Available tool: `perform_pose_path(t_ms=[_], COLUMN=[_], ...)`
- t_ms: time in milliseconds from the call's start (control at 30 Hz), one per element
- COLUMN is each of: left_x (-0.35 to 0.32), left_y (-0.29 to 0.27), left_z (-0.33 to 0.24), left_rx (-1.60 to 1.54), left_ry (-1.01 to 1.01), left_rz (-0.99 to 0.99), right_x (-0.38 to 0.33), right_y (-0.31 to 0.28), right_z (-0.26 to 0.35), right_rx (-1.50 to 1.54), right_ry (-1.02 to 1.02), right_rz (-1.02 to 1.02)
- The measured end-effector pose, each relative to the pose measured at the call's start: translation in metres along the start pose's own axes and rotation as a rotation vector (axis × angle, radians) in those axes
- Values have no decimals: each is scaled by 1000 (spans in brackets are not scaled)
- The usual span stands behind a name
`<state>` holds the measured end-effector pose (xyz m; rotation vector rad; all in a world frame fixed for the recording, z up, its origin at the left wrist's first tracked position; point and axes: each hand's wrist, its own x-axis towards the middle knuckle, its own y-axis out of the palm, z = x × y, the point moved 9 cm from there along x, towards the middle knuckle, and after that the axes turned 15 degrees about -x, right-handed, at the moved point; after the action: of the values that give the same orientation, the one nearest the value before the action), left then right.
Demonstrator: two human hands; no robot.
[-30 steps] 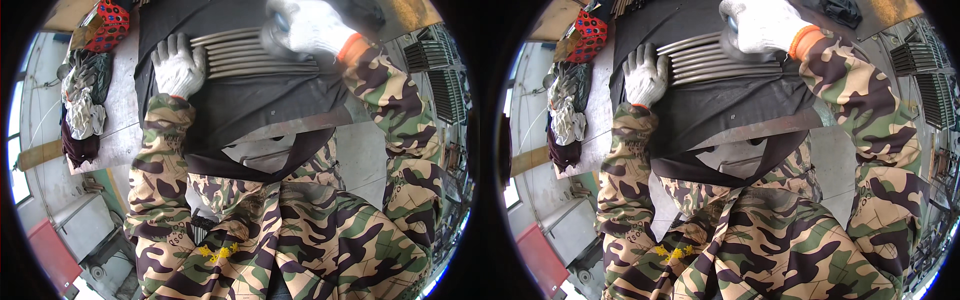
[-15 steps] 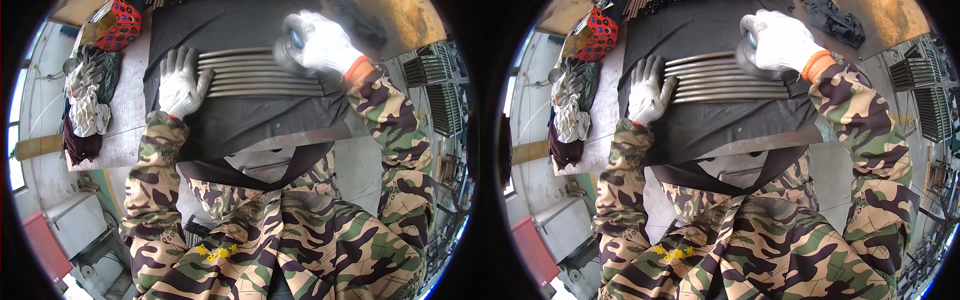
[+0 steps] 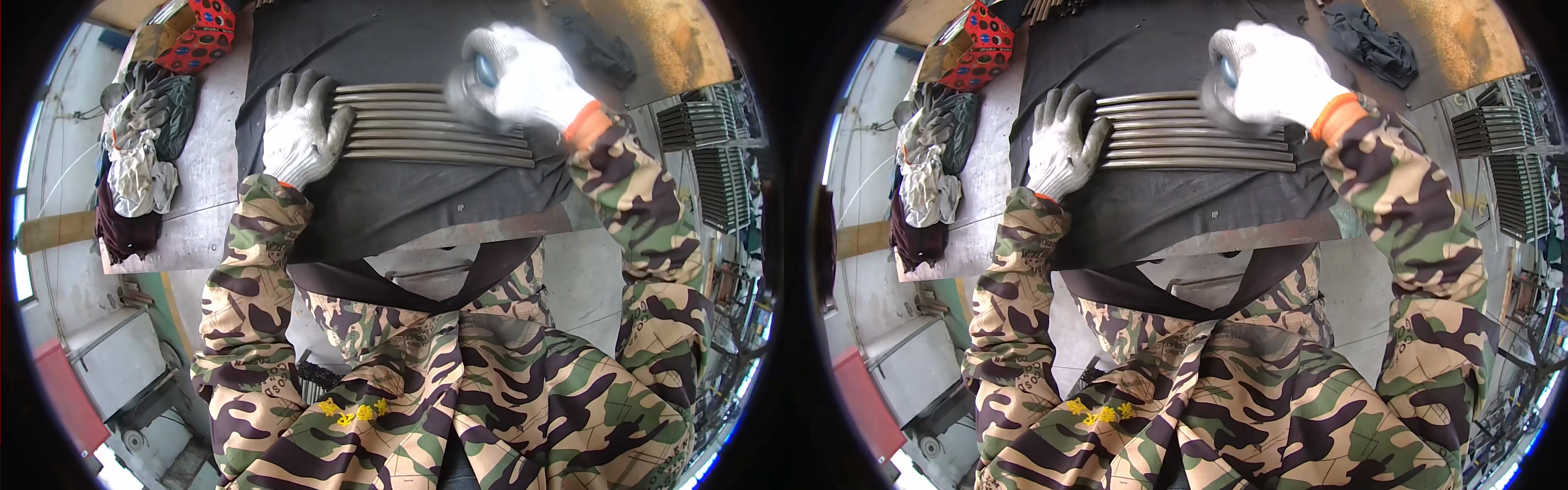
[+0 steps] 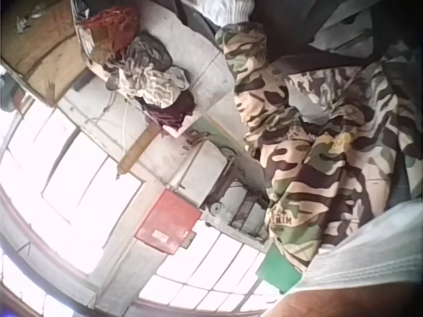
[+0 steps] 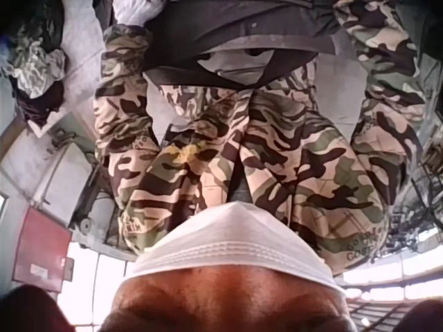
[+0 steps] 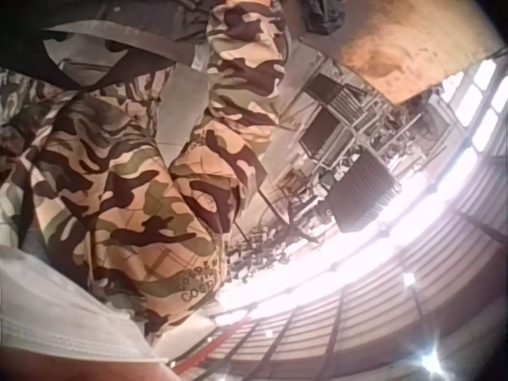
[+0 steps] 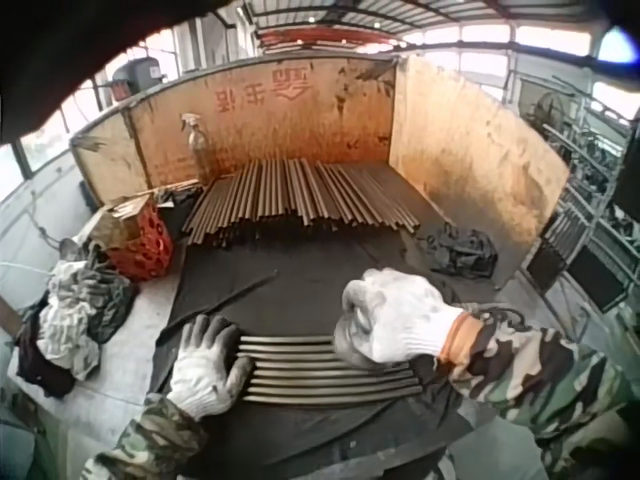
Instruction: Sanding and polishing a bundle of metal rods using a handheld pneumatic or orbital sander at a workbench.
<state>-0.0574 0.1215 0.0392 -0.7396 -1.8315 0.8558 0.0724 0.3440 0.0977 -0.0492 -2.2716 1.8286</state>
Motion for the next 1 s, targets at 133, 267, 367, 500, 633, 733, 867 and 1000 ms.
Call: perform_pose_path(t_ms=[133, 267, 367, 500, 633, 733, 867, 1000], left_x=[8, 9, 1, 1, 3, -4, 7, -3], left_y=[4, 10, 2, -4, 9, 7, 12, 8], left_z=[4, 0, -8, 11, 13, 13, 12, 14], left_rx=[24, 14, 48, 101, -4, -64, -67, -68], left_ry=[-48, -59, 45, -161, -175, -102, -132, -112], left_rz=[56, 62, -53, 43, 60, 20, 40, 5], right_x=[4, 9, 14, 11, 27, 18, 41, 29], right_y=[-4, -5, -3, -9, -6, -7, -38, -28], right_z=[3, 12, 19, 50, 39, 54, 66, 68], right_rx=[-32, -13, -36, 64, 17, 32, -32, 101], right_ry=[-12, -7, 18, -89, -6, -50, -268, -145], right_rz=[-36, -3, -6, -19, 77, 57, -278, -152])
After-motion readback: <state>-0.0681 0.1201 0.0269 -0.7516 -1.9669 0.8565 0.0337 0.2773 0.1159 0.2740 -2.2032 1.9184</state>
